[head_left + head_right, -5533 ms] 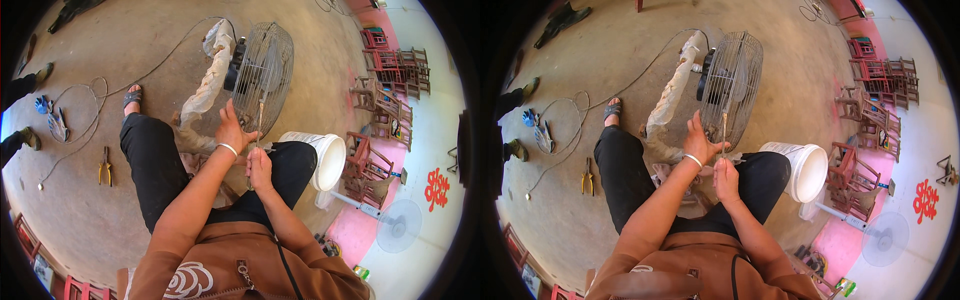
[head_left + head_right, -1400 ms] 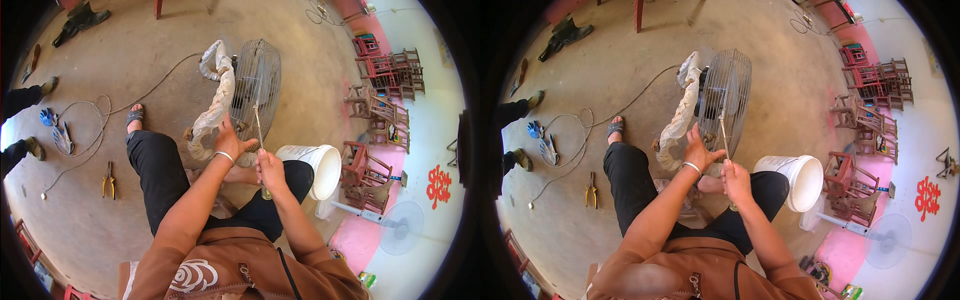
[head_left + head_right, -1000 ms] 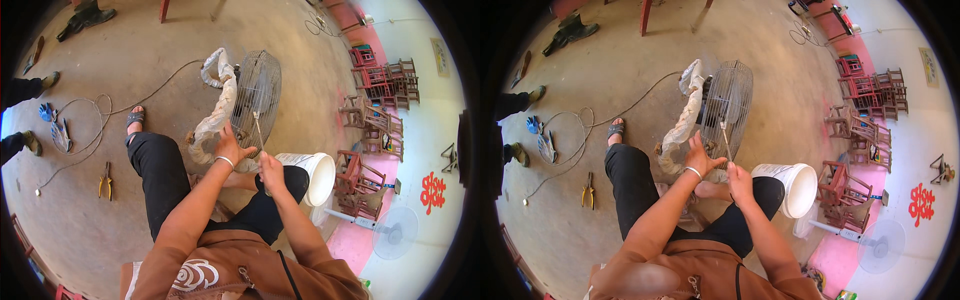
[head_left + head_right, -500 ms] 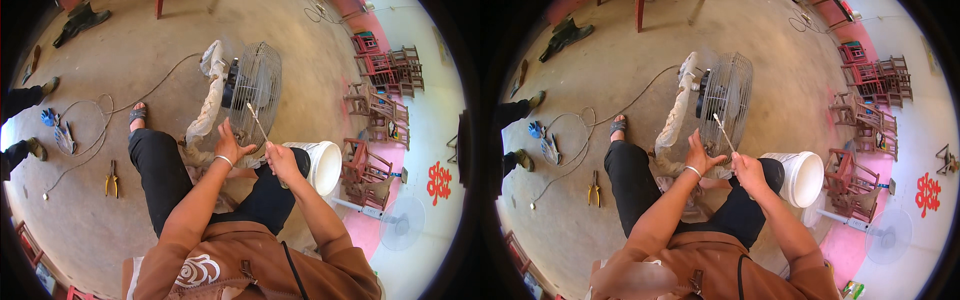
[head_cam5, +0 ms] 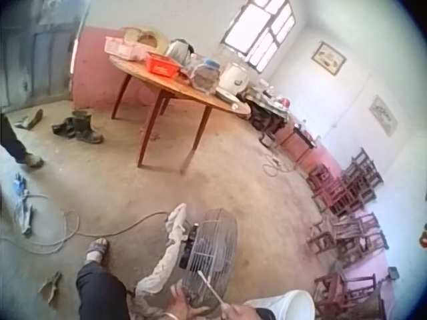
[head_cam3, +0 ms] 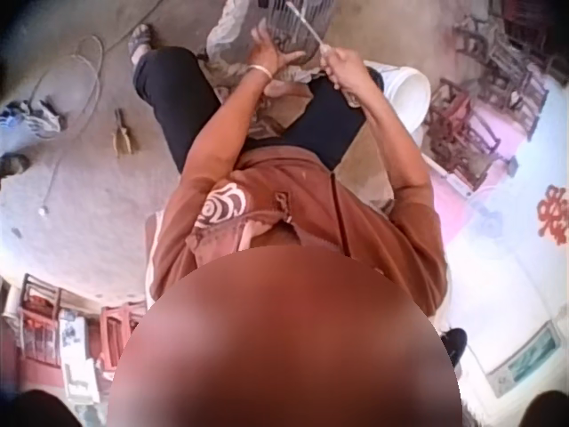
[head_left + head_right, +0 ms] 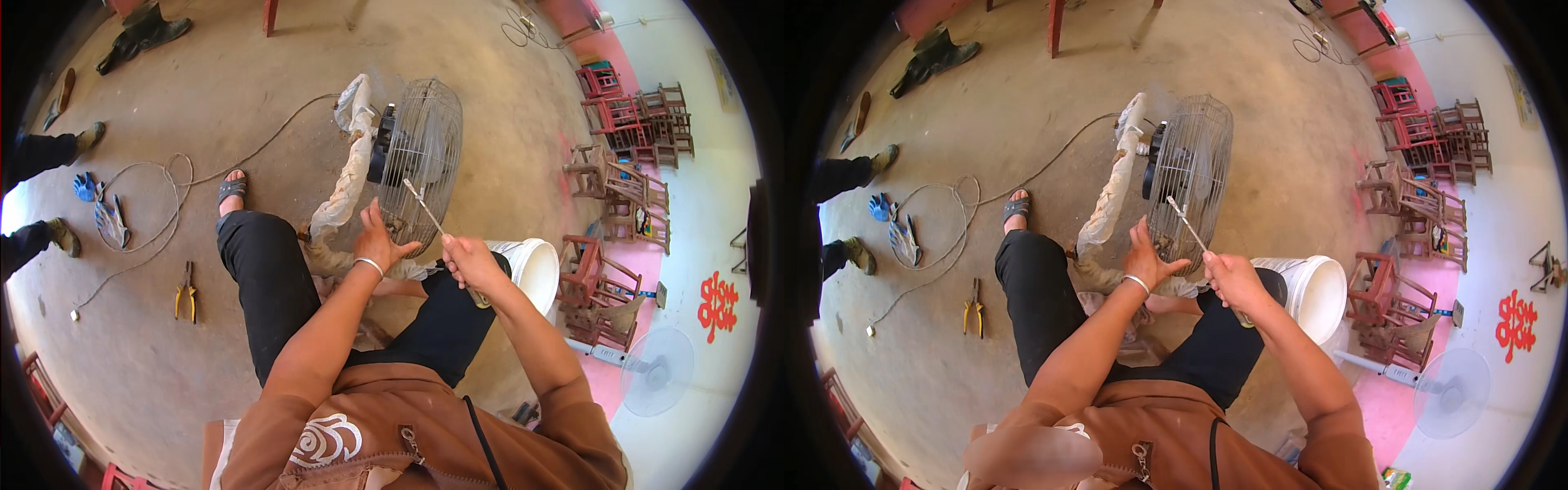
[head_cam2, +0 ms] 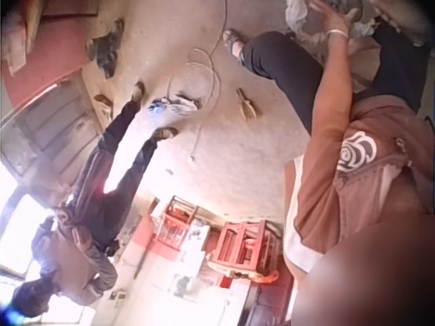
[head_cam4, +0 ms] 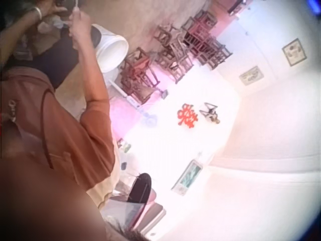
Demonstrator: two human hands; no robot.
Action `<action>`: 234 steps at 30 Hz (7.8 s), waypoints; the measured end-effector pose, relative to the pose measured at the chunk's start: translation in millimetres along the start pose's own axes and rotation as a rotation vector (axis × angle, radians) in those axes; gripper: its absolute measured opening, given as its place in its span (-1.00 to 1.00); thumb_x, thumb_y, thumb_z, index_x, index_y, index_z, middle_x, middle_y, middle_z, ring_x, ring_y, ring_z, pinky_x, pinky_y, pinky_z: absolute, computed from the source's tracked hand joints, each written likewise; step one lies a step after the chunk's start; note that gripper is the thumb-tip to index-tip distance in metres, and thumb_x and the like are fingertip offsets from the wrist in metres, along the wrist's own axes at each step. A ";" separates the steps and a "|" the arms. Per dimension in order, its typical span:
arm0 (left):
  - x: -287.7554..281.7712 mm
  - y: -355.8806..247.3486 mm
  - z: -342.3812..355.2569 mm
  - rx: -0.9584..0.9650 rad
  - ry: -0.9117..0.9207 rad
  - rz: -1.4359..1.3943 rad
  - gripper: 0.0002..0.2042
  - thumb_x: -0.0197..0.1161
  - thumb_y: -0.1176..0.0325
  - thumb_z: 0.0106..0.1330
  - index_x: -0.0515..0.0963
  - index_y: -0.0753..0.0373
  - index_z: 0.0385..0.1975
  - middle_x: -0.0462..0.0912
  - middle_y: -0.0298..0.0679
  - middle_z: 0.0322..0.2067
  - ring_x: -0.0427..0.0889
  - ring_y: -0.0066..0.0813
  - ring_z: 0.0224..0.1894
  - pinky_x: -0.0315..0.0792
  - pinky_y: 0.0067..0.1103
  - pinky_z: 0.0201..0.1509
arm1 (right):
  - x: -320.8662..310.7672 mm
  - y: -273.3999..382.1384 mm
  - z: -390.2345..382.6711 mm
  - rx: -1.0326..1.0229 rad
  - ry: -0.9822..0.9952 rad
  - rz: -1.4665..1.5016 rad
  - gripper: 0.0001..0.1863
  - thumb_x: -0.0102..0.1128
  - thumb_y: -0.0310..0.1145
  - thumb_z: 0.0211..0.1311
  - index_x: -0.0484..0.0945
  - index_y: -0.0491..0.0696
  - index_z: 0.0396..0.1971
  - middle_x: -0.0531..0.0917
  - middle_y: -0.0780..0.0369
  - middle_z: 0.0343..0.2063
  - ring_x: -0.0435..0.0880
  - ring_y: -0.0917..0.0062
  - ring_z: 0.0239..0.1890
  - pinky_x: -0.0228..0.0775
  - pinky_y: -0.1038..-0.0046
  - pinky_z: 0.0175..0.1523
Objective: Repairing a metal electric fan using a screwdriver, pliers, and zip ties.
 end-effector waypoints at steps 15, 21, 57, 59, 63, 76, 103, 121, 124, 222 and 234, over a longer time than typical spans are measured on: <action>9.2 -2.4 -2.3 -0.152 0.172 -0.072 0.26 0.60 -0.08 -0.25 -0.17 0.32 0.35 0.15 0.04 0.23 0.56 0.07 0.00 0.54 -0.28 -0.03 | 13.3 87.2 36.6 -0.516 -0.503 -0.782 -0.58 0.17 -0.04 0.27 0.46 -0.15 -0.48 0.59 0.00 -0.62 0.62 0.06 -0.48 0.40 0.12 -0.34; 7.6 0.2 -1.1 -0.116 0.102 -0.082 0.26 0.60 -0.07 -0.25 -0.18 0.32 0.34 0.13 0.03 0.23 0.56 0.07 -0.01 0.54 -0.28 -0.03 | 9.4 113.5 26.0 -0.470 -0.520 -0.935 -0.53 0.22 -0.01 0.23 0.33 -0.14 -0.23 0.64 -0.05 -0.53 0.64 -0.02 -0.43 0.45 0.07 -0.30; 0.4 1.2 0.9 -0.149 0.088 -0.024 0.30 0.61 -0.09 -0.28 -0.23 0.25 0.36 0.19 0.10 0.23 0.51 0.06 0.08 0.51 -0.29 0.06 | -13.8 90.6 47.5 -0.452 -0.189 -1.086 -0.38 0.16 0.12 0.22 0.35 -0.26 -0.30 0.62 -0.12 -0.52 0.63 -0.06 -0.40 0.49 0.09 -0.29; -0.1 0.9 -0.8 -0.148 0.094 -0.024 0.30 0.62 -0.08 -0.29 -0.23 0.23 0.36 0.20 0.09 0.22 0.49 0.05 0.09 0.50 -0.29 0.08 | -12.0 77.2 37.6 -0.430 -0.192 -1.047 -0.38 0.16 0.12 0.22 0.36 -0.27 -0.27 0.61 -0.14 -0.51 0.61 -0.09 -0.39 0.48 0.08 -0.27; -1.8 2.8 -1.2 -0.154 0.067 -0.049 0.31 0.63 -0.06 -0.31 -0.23 0.20 0.36 0.21 0.10 0.21 0.48 0.05 0.10 0.48 -0.30 0.11 | -3.5 16.0 10.0 -0.125 -0.028 -0.597 -0.45 0.13 0.08 0.29 0.36 -0.20 -0.21 0.57 0.04 -0.60 0.59 0.23 -0.58 0.44 0.27 -0.47; -5.2 -5.0 2.7 -0.107 -0.023 0.017 0.28 0.65 -0.07 -0.38 -0.14 0.22 0.32 0.19 -0.02 0.15 0.51 0.07 0.03 0.49 -0.24 0.06 | 106.8 -64.3 -12.6 -0.152 0.040 0.512 -0.57 -0.11 0.05 0.45 0.30 -0.07 -0.30 0.44 0.26 -0.63 0.46 0.60 -0.70 0.35 0.57 -0.60; 6.6 9.5 0.5 -0.182 0.052 -0.042 0.32 0.63 -0.10 -0.36 -0.22 0.24 0.34 0.15 -0.02 0.18 0.48 0.07 0.07 0.48 -0.28 0.08 | 95.6 -69.1 -5.8 -0.355 -0.296 0.145 -0.64 -0.03 -0.08 0.45 0.36 -0.13 -0.27 0.45 0.32 -0.66 0.44 0.67 -0.69 0.30 0.59 -0.59; 26.5 6.7 -2.7 -0.229 0.283 -0.093 0.18 0.56 -0.10 -0.19 -0.07 0.37 0.33 0.37 0.15 0.17 0.49 0.02 0.15 0.44 -0.34 0.17 | 88.0 -77.1 -8.8 -0.214 -0.292 0.312 -0.71 -0.11 -0.19 0.50 0.30 -0.09 -0.37 0.40 0.32 -0.67 0.38 0.69 -0.70 0.26 0.60 -0.59; 24.2 3.2 -1.9 -0.203 0.283 -0.081 0.15 0.52 -0.14 -0.14 -0.05 0.37 0.32 0.37 0.18 0.18 0.51 0.01 0.13 0.45 -0.34 0.17 | 82.3 -75.2 -9.8 -0.218 -0.318 0.269 -0.72 -0.11 -0.20 0.50 0.30 -0.09 -0.36 0.40 0.32 -0.66 0.37 0.70 -0.70 0.26 0.62 -0.60; 7.4 3.3 6.6 -0.222 0.160 -0.066 0.30 0.63 -0.09 -0.33 -0.19 0.23 0.36 0.20 0.04 0.22 0.44 -0.01 0.16 0.45 -0.32 0.16 | -22.5 137.1 63.0 -0.735 -0.472 -0.513 -0.38 0.34 0.16 0.05 0.46 -0.14 -0.23 0.61 0.08 -0.30 0.61 0.17 -0.22 0.43 0.27 -0.15; 8.3 4.7 8.7 -0.198 0.141 -0.069 0.31 0.63 -0.09 -0.32 -0.20 0.25 0.36 0.23 0.08 0.18 0.47 0.02 0.12 0.45 -0.32 0.15 | -24.8 141.3 67.8 -0.725 -0.513 -0.500 -0.47 0.35 0.09 0.10 0.51 -0.13 -0.31 0.62 0.12 -0.44 0.61 0.35 -0.37 0.42 0.37 -0.21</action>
Point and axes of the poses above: each hand's wrist, its own z-axis towards the middle knuckle, its own x-axis out of the palm, y = z × x, the point moved 10 cm from there along z, towards the middle knuckle
